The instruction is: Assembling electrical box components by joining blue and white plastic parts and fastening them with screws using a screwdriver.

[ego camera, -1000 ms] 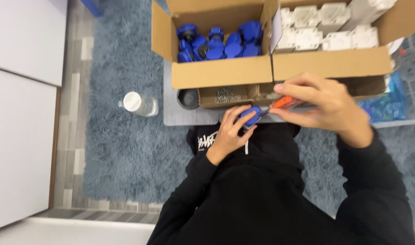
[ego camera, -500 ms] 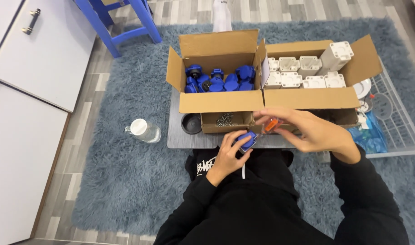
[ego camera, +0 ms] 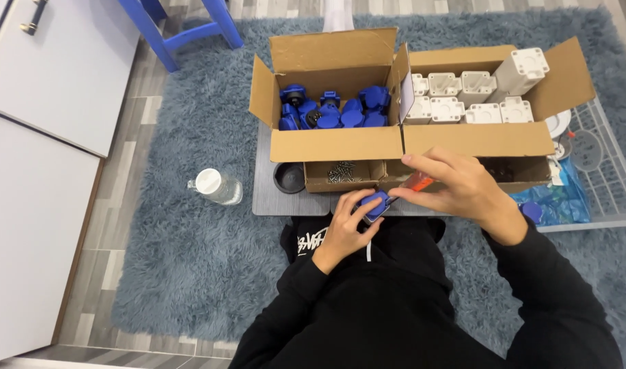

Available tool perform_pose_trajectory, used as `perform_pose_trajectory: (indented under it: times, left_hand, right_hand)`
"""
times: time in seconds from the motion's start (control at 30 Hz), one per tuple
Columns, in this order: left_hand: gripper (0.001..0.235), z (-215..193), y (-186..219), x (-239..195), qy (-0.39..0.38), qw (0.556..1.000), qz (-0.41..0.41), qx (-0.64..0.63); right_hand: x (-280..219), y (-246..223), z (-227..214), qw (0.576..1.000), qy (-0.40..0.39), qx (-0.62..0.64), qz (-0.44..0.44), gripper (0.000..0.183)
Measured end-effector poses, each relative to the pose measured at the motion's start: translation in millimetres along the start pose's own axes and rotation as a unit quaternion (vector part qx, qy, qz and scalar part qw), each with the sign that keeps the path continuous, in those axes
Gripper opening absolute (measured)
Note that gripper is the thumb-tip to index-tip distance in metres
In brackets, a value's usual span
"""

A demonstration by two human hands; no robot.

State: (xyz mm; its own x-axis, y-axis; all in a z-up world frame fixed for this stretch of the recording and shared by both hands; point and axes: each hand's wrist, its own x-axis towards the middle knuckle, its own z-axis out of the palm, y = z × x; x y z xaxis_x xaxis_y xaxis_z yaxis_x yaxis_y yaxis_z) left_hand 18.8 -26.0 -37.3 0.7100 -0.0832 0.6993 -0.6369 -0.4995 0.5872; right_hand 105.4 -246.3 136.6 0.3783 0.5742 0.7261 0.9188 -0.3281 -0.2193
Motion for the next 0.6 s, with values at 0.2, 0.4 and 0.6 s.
perform_pose_trajectory:
  times: [0.2, 0.4, 0.6]
  left_hand:
    - [0.05, 2.0, -2.0, -0.5, -0.005, 1.0, -0.005, 0.0]
    - [0.053, -9.0, 13.4, 8.1, -0.046, 0.998, -0.049, 0.002]
    - [0.053, -11.1, 14.6, 10.0, -0.047, 0.998, -0.05, -0.002]
  right_hand:
    - [15.6, -11.5, -19.5, 0.989, -0.079, 0.109, 0.054, 0.065]
    - [14.2, -7.1, -40.0, 0.935, -0.203, 0.255, 0.14, 0.077]
    - [15.9, -12.0, -30.8, 0.976, -0.148, 0.127, 0.097, 0.061]
